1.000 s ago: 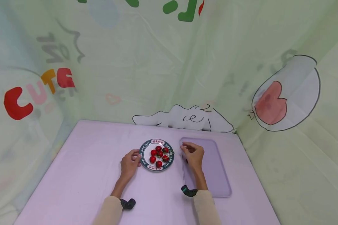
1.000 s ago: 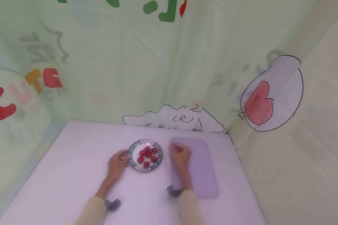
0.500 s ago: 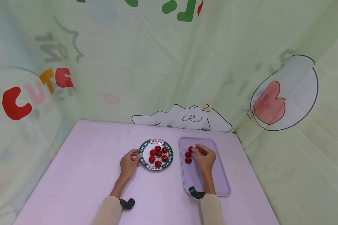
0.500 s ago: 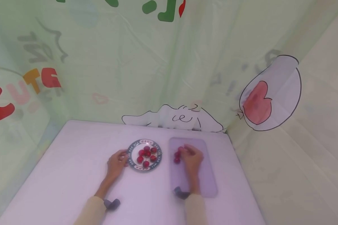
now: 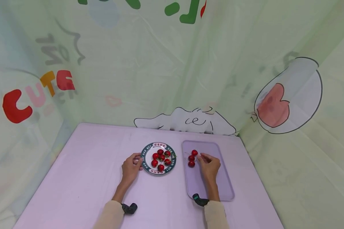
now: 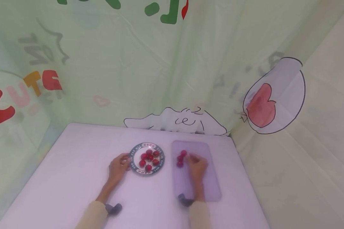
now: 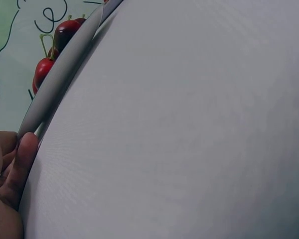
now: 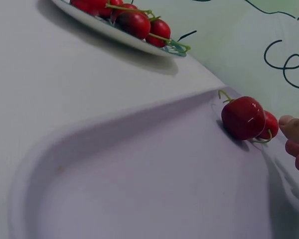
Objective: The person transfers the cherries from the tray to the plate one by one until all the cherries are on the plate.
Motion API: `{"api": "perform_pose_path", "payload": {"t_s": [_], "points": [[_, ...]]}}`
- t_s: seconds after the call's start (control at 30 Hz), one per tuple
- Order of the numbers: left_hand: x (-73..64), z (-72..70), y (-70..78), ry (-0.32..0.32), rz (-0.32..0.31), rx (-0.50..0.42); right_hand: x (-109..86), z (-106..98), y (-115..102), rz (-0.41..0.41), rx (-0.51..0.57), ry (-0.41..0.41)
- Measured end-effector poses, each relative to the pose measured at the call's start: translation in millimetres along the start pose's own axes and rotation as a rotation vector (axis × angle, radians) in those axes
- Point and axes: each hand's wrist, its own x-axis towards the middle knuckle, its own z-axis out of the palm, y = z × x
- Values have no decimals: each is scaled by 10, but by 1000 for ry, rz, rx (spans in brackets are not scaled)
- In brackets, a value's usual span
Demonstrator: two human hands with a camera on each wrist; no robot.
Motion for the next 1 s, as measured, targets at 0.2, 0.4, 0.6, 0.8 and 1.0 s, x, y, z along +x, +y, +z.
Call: {"api": "perform_pose_path", "payload": {"t_s": [0.2, 0.4, 0.6, 0.8, 1.0], "points": [[4, -1, -9, 3, 11, -2, 22, 45, 173, 1, -139, -42], [-6, 5, -3, 7, 10, 1, 35, 99, 279, -12, -231, -57], [-19, 5, 10, 4, 4, -7, 2, 105, 160, -13, -245, -72], [-7, 4, 0, 0, 3, -12, -18, 112, 74, -8, -253, -76], [-2, 5, -5, 7, 10, -2, -29, 108, 42, 10, -224, -33]]}}
